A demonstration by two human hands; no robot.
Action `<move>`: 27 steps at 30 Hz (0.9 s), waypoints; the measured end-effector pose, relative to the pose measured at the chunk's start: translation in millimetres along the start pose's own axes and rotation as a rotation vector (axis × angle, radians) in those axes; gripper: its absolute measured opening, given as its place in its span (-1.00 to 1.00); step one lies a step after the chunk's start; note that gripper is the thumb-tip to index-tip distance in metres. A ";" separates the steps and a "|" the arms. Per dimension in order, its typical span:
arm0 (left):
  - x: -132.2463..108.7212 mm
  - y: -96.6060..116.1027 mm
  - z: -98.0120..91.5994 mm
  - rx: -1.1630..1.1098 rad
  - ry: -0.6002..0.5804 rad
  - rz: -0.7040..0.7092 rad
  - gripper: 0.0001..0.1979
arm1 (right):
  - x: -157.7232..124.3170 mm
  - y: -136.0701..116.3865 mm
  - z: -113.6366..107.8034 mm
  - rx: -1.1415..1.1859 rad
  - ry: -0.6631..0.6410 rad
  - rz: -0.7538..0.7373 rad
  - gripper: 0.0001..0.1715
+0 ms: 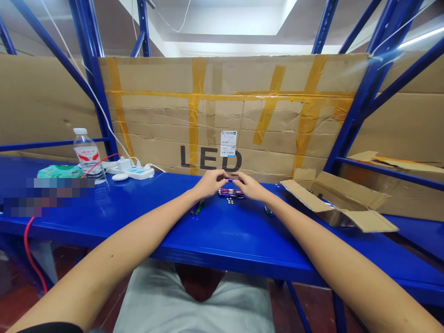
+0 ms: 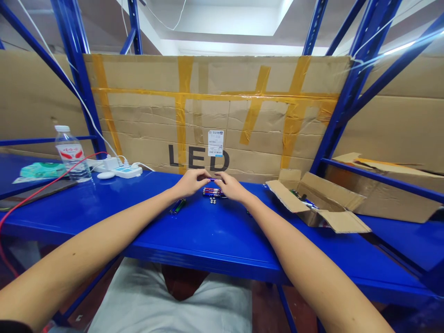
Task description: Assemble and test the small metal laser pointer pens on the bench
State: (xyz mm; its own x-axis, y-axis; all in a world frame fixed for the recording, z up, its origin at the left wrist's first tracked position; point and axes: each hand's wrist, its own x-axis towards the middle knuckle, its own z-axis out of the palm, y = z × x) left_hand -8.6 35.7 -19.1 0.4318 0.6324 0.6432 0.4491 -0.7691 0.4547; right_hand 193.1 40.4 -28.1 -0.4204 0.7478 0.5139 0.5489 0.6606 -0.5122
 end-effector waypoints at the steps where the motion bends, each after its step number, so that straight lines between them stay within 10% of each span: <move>1: 0.8 -2.3 0.4 0.013 0.012 -0.018 -0.90 | -0.2 2.8 -0.1 0.009 0.003 0.038 -0.64; 9: 11.9 -19.7 6.5 0.102 -0.019 -0.074 -0.91 | 1.0 19.5 -0.2 0.001 0.091 0.059 -0.95; 27: 35.6 -32.5 14.3 -0.511 -0.003 -0.408 -0.86 | 2.7 17.2 -6.6 -0.053 0.193 0.160 -0.79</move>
State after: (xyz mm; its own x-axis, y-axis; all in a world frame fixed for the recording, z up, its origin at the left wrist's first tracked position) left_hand 3.3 84.5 -19.8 0.3077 0.8825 0.3556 0.1494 -0.4139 0.8980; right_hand 206.3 53.4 -31.0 -0.1819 0.8127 0.5535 0.6363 0.5265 -0.5639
